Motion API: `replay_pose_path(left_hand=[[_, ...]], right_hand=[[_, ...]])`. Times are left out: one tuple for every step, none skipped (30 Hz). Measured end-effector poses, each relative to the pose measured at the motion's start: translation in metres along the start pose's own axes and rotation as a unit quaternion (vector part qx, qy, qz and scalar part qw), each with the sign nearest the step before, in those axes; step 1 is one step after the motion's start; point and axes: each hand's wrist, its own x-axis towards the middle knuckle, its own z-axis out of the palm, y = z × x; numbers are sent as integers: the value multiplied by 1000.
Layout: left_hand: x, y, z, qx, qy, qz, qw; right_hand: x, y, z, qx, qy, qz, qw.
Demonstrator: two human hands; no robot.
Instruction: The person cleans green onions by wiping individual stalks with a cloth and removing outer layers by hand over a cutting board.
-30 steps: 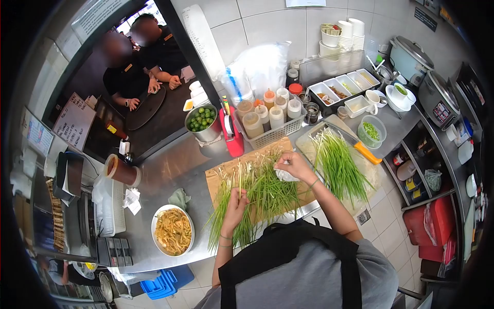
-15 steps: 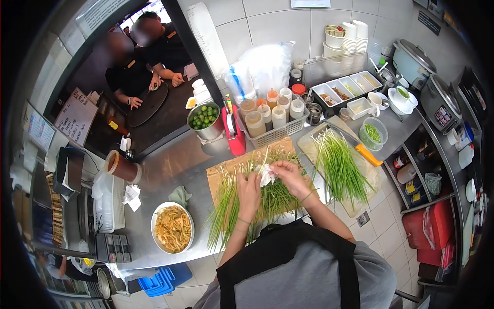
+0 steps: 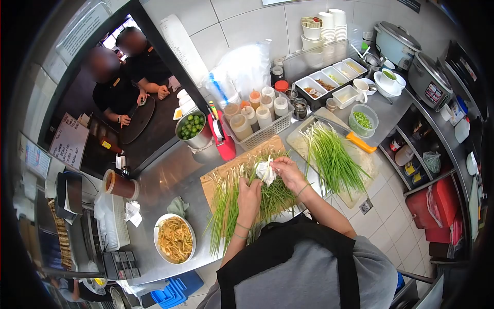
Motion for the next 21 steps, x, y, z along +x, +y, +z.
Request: replay_pose_path(left_hand=[[-1, 0, -1, 0, -1, -4, 1000], [-2, 0, -3, 12, -10, -7, 1000], [-3, 2, -6, 24, -18, -11, 999], [-4, 2, -7, 36, -26, -14, 999], [-4, 2, -7, 35, -22, -16, 999], [-4, 2, -7, 34, -16, -18, 999], [-4, 2, -7, 33, -9, -19, 999], [-4, 2, -8, 32, -5, -21, 999], [-4, 1, -8, 32, -2, -24, 999], [-5, 1, -8, 33, 3, -26, 999], [-6, 0, -9, 30, 3, -32, 999], [-7, -1, -9, 28, 4, -38, 999], [-8, -2, -9, 26, 6, -44, 999], [-8, -3, -9, 22, 13, -44, 999], [-8, -4, -9, 17, 20, -43, 999], [-8, -6, -7, 12, 27, -43, 999], [-8, -8, -4, -5, 27, -49, 998], [-9, -7, -1, -25, 33, -55, 998], [-7, -6, 1, -45, 38, -59, 997], [-5, -6, 2, -65, 42, -62, 995], [-3, -10, 5, -67, 40, -60, 995]], right_hand=[[1, -3, 0, 7, -8, 4, 1000], [2, -4, 1, 14, -16, 9, 1000], [2, -5, 2, 14, -27, 30, 999], [1, -8, 4, 14, -37, 52, 998], [0, -9, 6, 14, -48, 72, 996], [1, -9, 7, 18, -52, 82, 995], [1, -9, 7, 21, -58, 92, 994], [0, -8, 8, 23, -64, 102, 992], [0, -8, 10, 11, -65, 103, 993], [-1, -7, 11, -1, -67, 104, 992], [-1, -7, 13, -14, -70, 104, 992], [0, -4, 11, -24, -72, 89, 993], [2, 0, 6, -34, -76, 75, 994], [2, 0, 8, -44, -80, 60, 994], [1, 0, 10, -69, -64, 45, 995], [-1, -2, 13, -77, -72, 37, 994], [-3, -4, 15, -85, -79, 29, 993], [-5, -5, 17, -93, -84, 22, 992], [-8, -6, 22, -100, -79, 19, 992], [-6, -4, 23, -101, -86, 19, 991], [-6, -1, 22, -101, -90, 19, 991]])
